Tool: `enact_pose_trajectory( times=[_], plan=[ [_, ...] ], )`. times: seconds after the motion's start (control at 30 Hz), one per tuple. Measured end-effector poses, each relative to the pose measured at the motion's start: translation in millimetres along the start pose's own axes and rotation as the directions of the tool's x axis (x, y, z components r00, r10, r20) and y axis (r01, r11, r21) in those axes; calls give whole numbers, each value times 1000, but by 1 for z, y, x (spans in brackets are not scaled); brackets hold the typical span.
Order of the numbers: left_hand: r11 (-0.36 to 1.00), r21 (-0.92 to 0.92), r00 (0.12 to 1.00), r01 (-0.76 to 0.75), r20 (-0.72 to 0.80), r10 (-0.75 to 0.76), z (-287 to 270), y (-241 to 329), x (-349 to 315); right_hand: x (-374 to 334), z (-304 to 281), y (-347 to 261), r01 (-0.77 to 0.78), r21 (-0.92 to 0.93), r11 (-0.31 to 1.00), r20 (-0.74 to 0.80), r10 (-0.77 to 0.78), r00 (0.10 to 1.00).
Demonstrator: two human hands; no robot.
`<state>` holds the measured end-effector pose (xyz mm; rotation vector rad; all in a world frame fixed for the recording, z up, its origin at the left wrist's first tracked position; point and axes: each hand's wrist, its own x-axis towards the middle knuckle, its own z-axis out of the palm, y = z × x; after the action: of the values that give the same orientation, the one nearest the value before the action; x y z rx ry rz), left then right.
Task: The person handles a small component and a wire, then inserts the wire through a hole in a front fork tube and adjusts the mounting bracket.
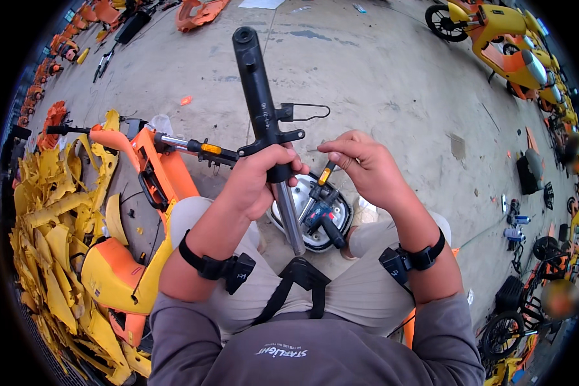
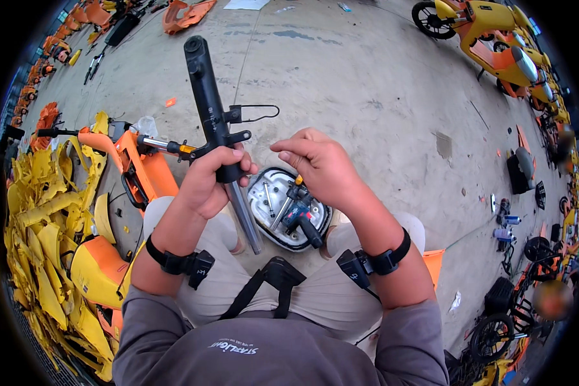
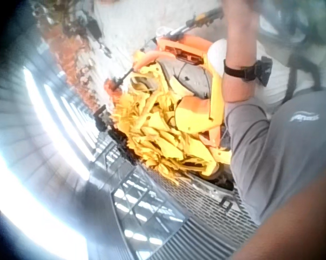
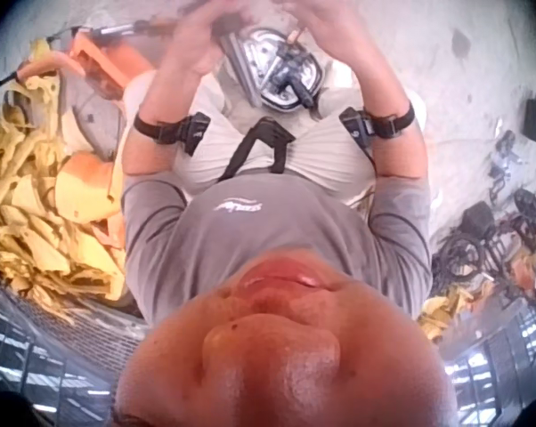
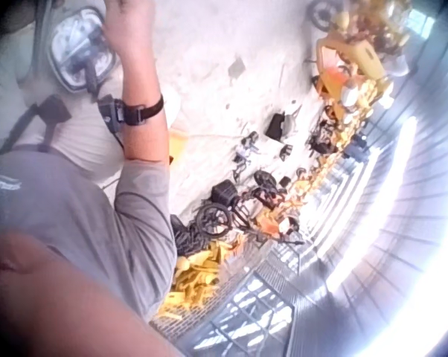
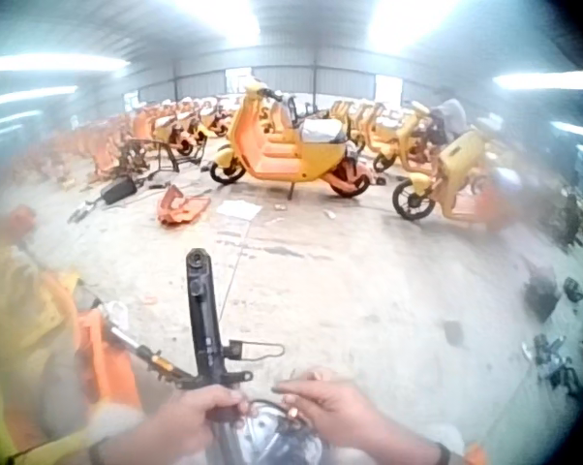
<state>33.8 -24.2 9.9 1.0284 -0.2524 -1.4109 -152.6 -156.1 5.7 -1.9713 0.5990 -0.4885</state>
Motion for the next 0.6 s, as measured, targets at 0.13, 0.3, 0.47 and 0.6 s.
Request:
enact_pose_trajectory(
  times=[0.13, 0.3, 0.47, 0.6],
  plan=[
    [995, -85, 998, 52, 51, -48, -6, -10, 8, -3, 2, 20, 156, -263, 952, -110, -190, 976],
    [990, -111, 992, 92, 95, -81, -11, -17, 13, 7, 12, 14, -97, 39, 995, -29, 98, 995],
    [985, -110, 988, 132, 96, -121, -9, -18, 9, 12, 24, 10, -186, 56, 981, 41, 184, 982],
    [982, -94, 983, 161, 104, -151, -13, -20, 7, 14, 27, 10, -251, 415, 875, 132, 215, 968]
  ],
)
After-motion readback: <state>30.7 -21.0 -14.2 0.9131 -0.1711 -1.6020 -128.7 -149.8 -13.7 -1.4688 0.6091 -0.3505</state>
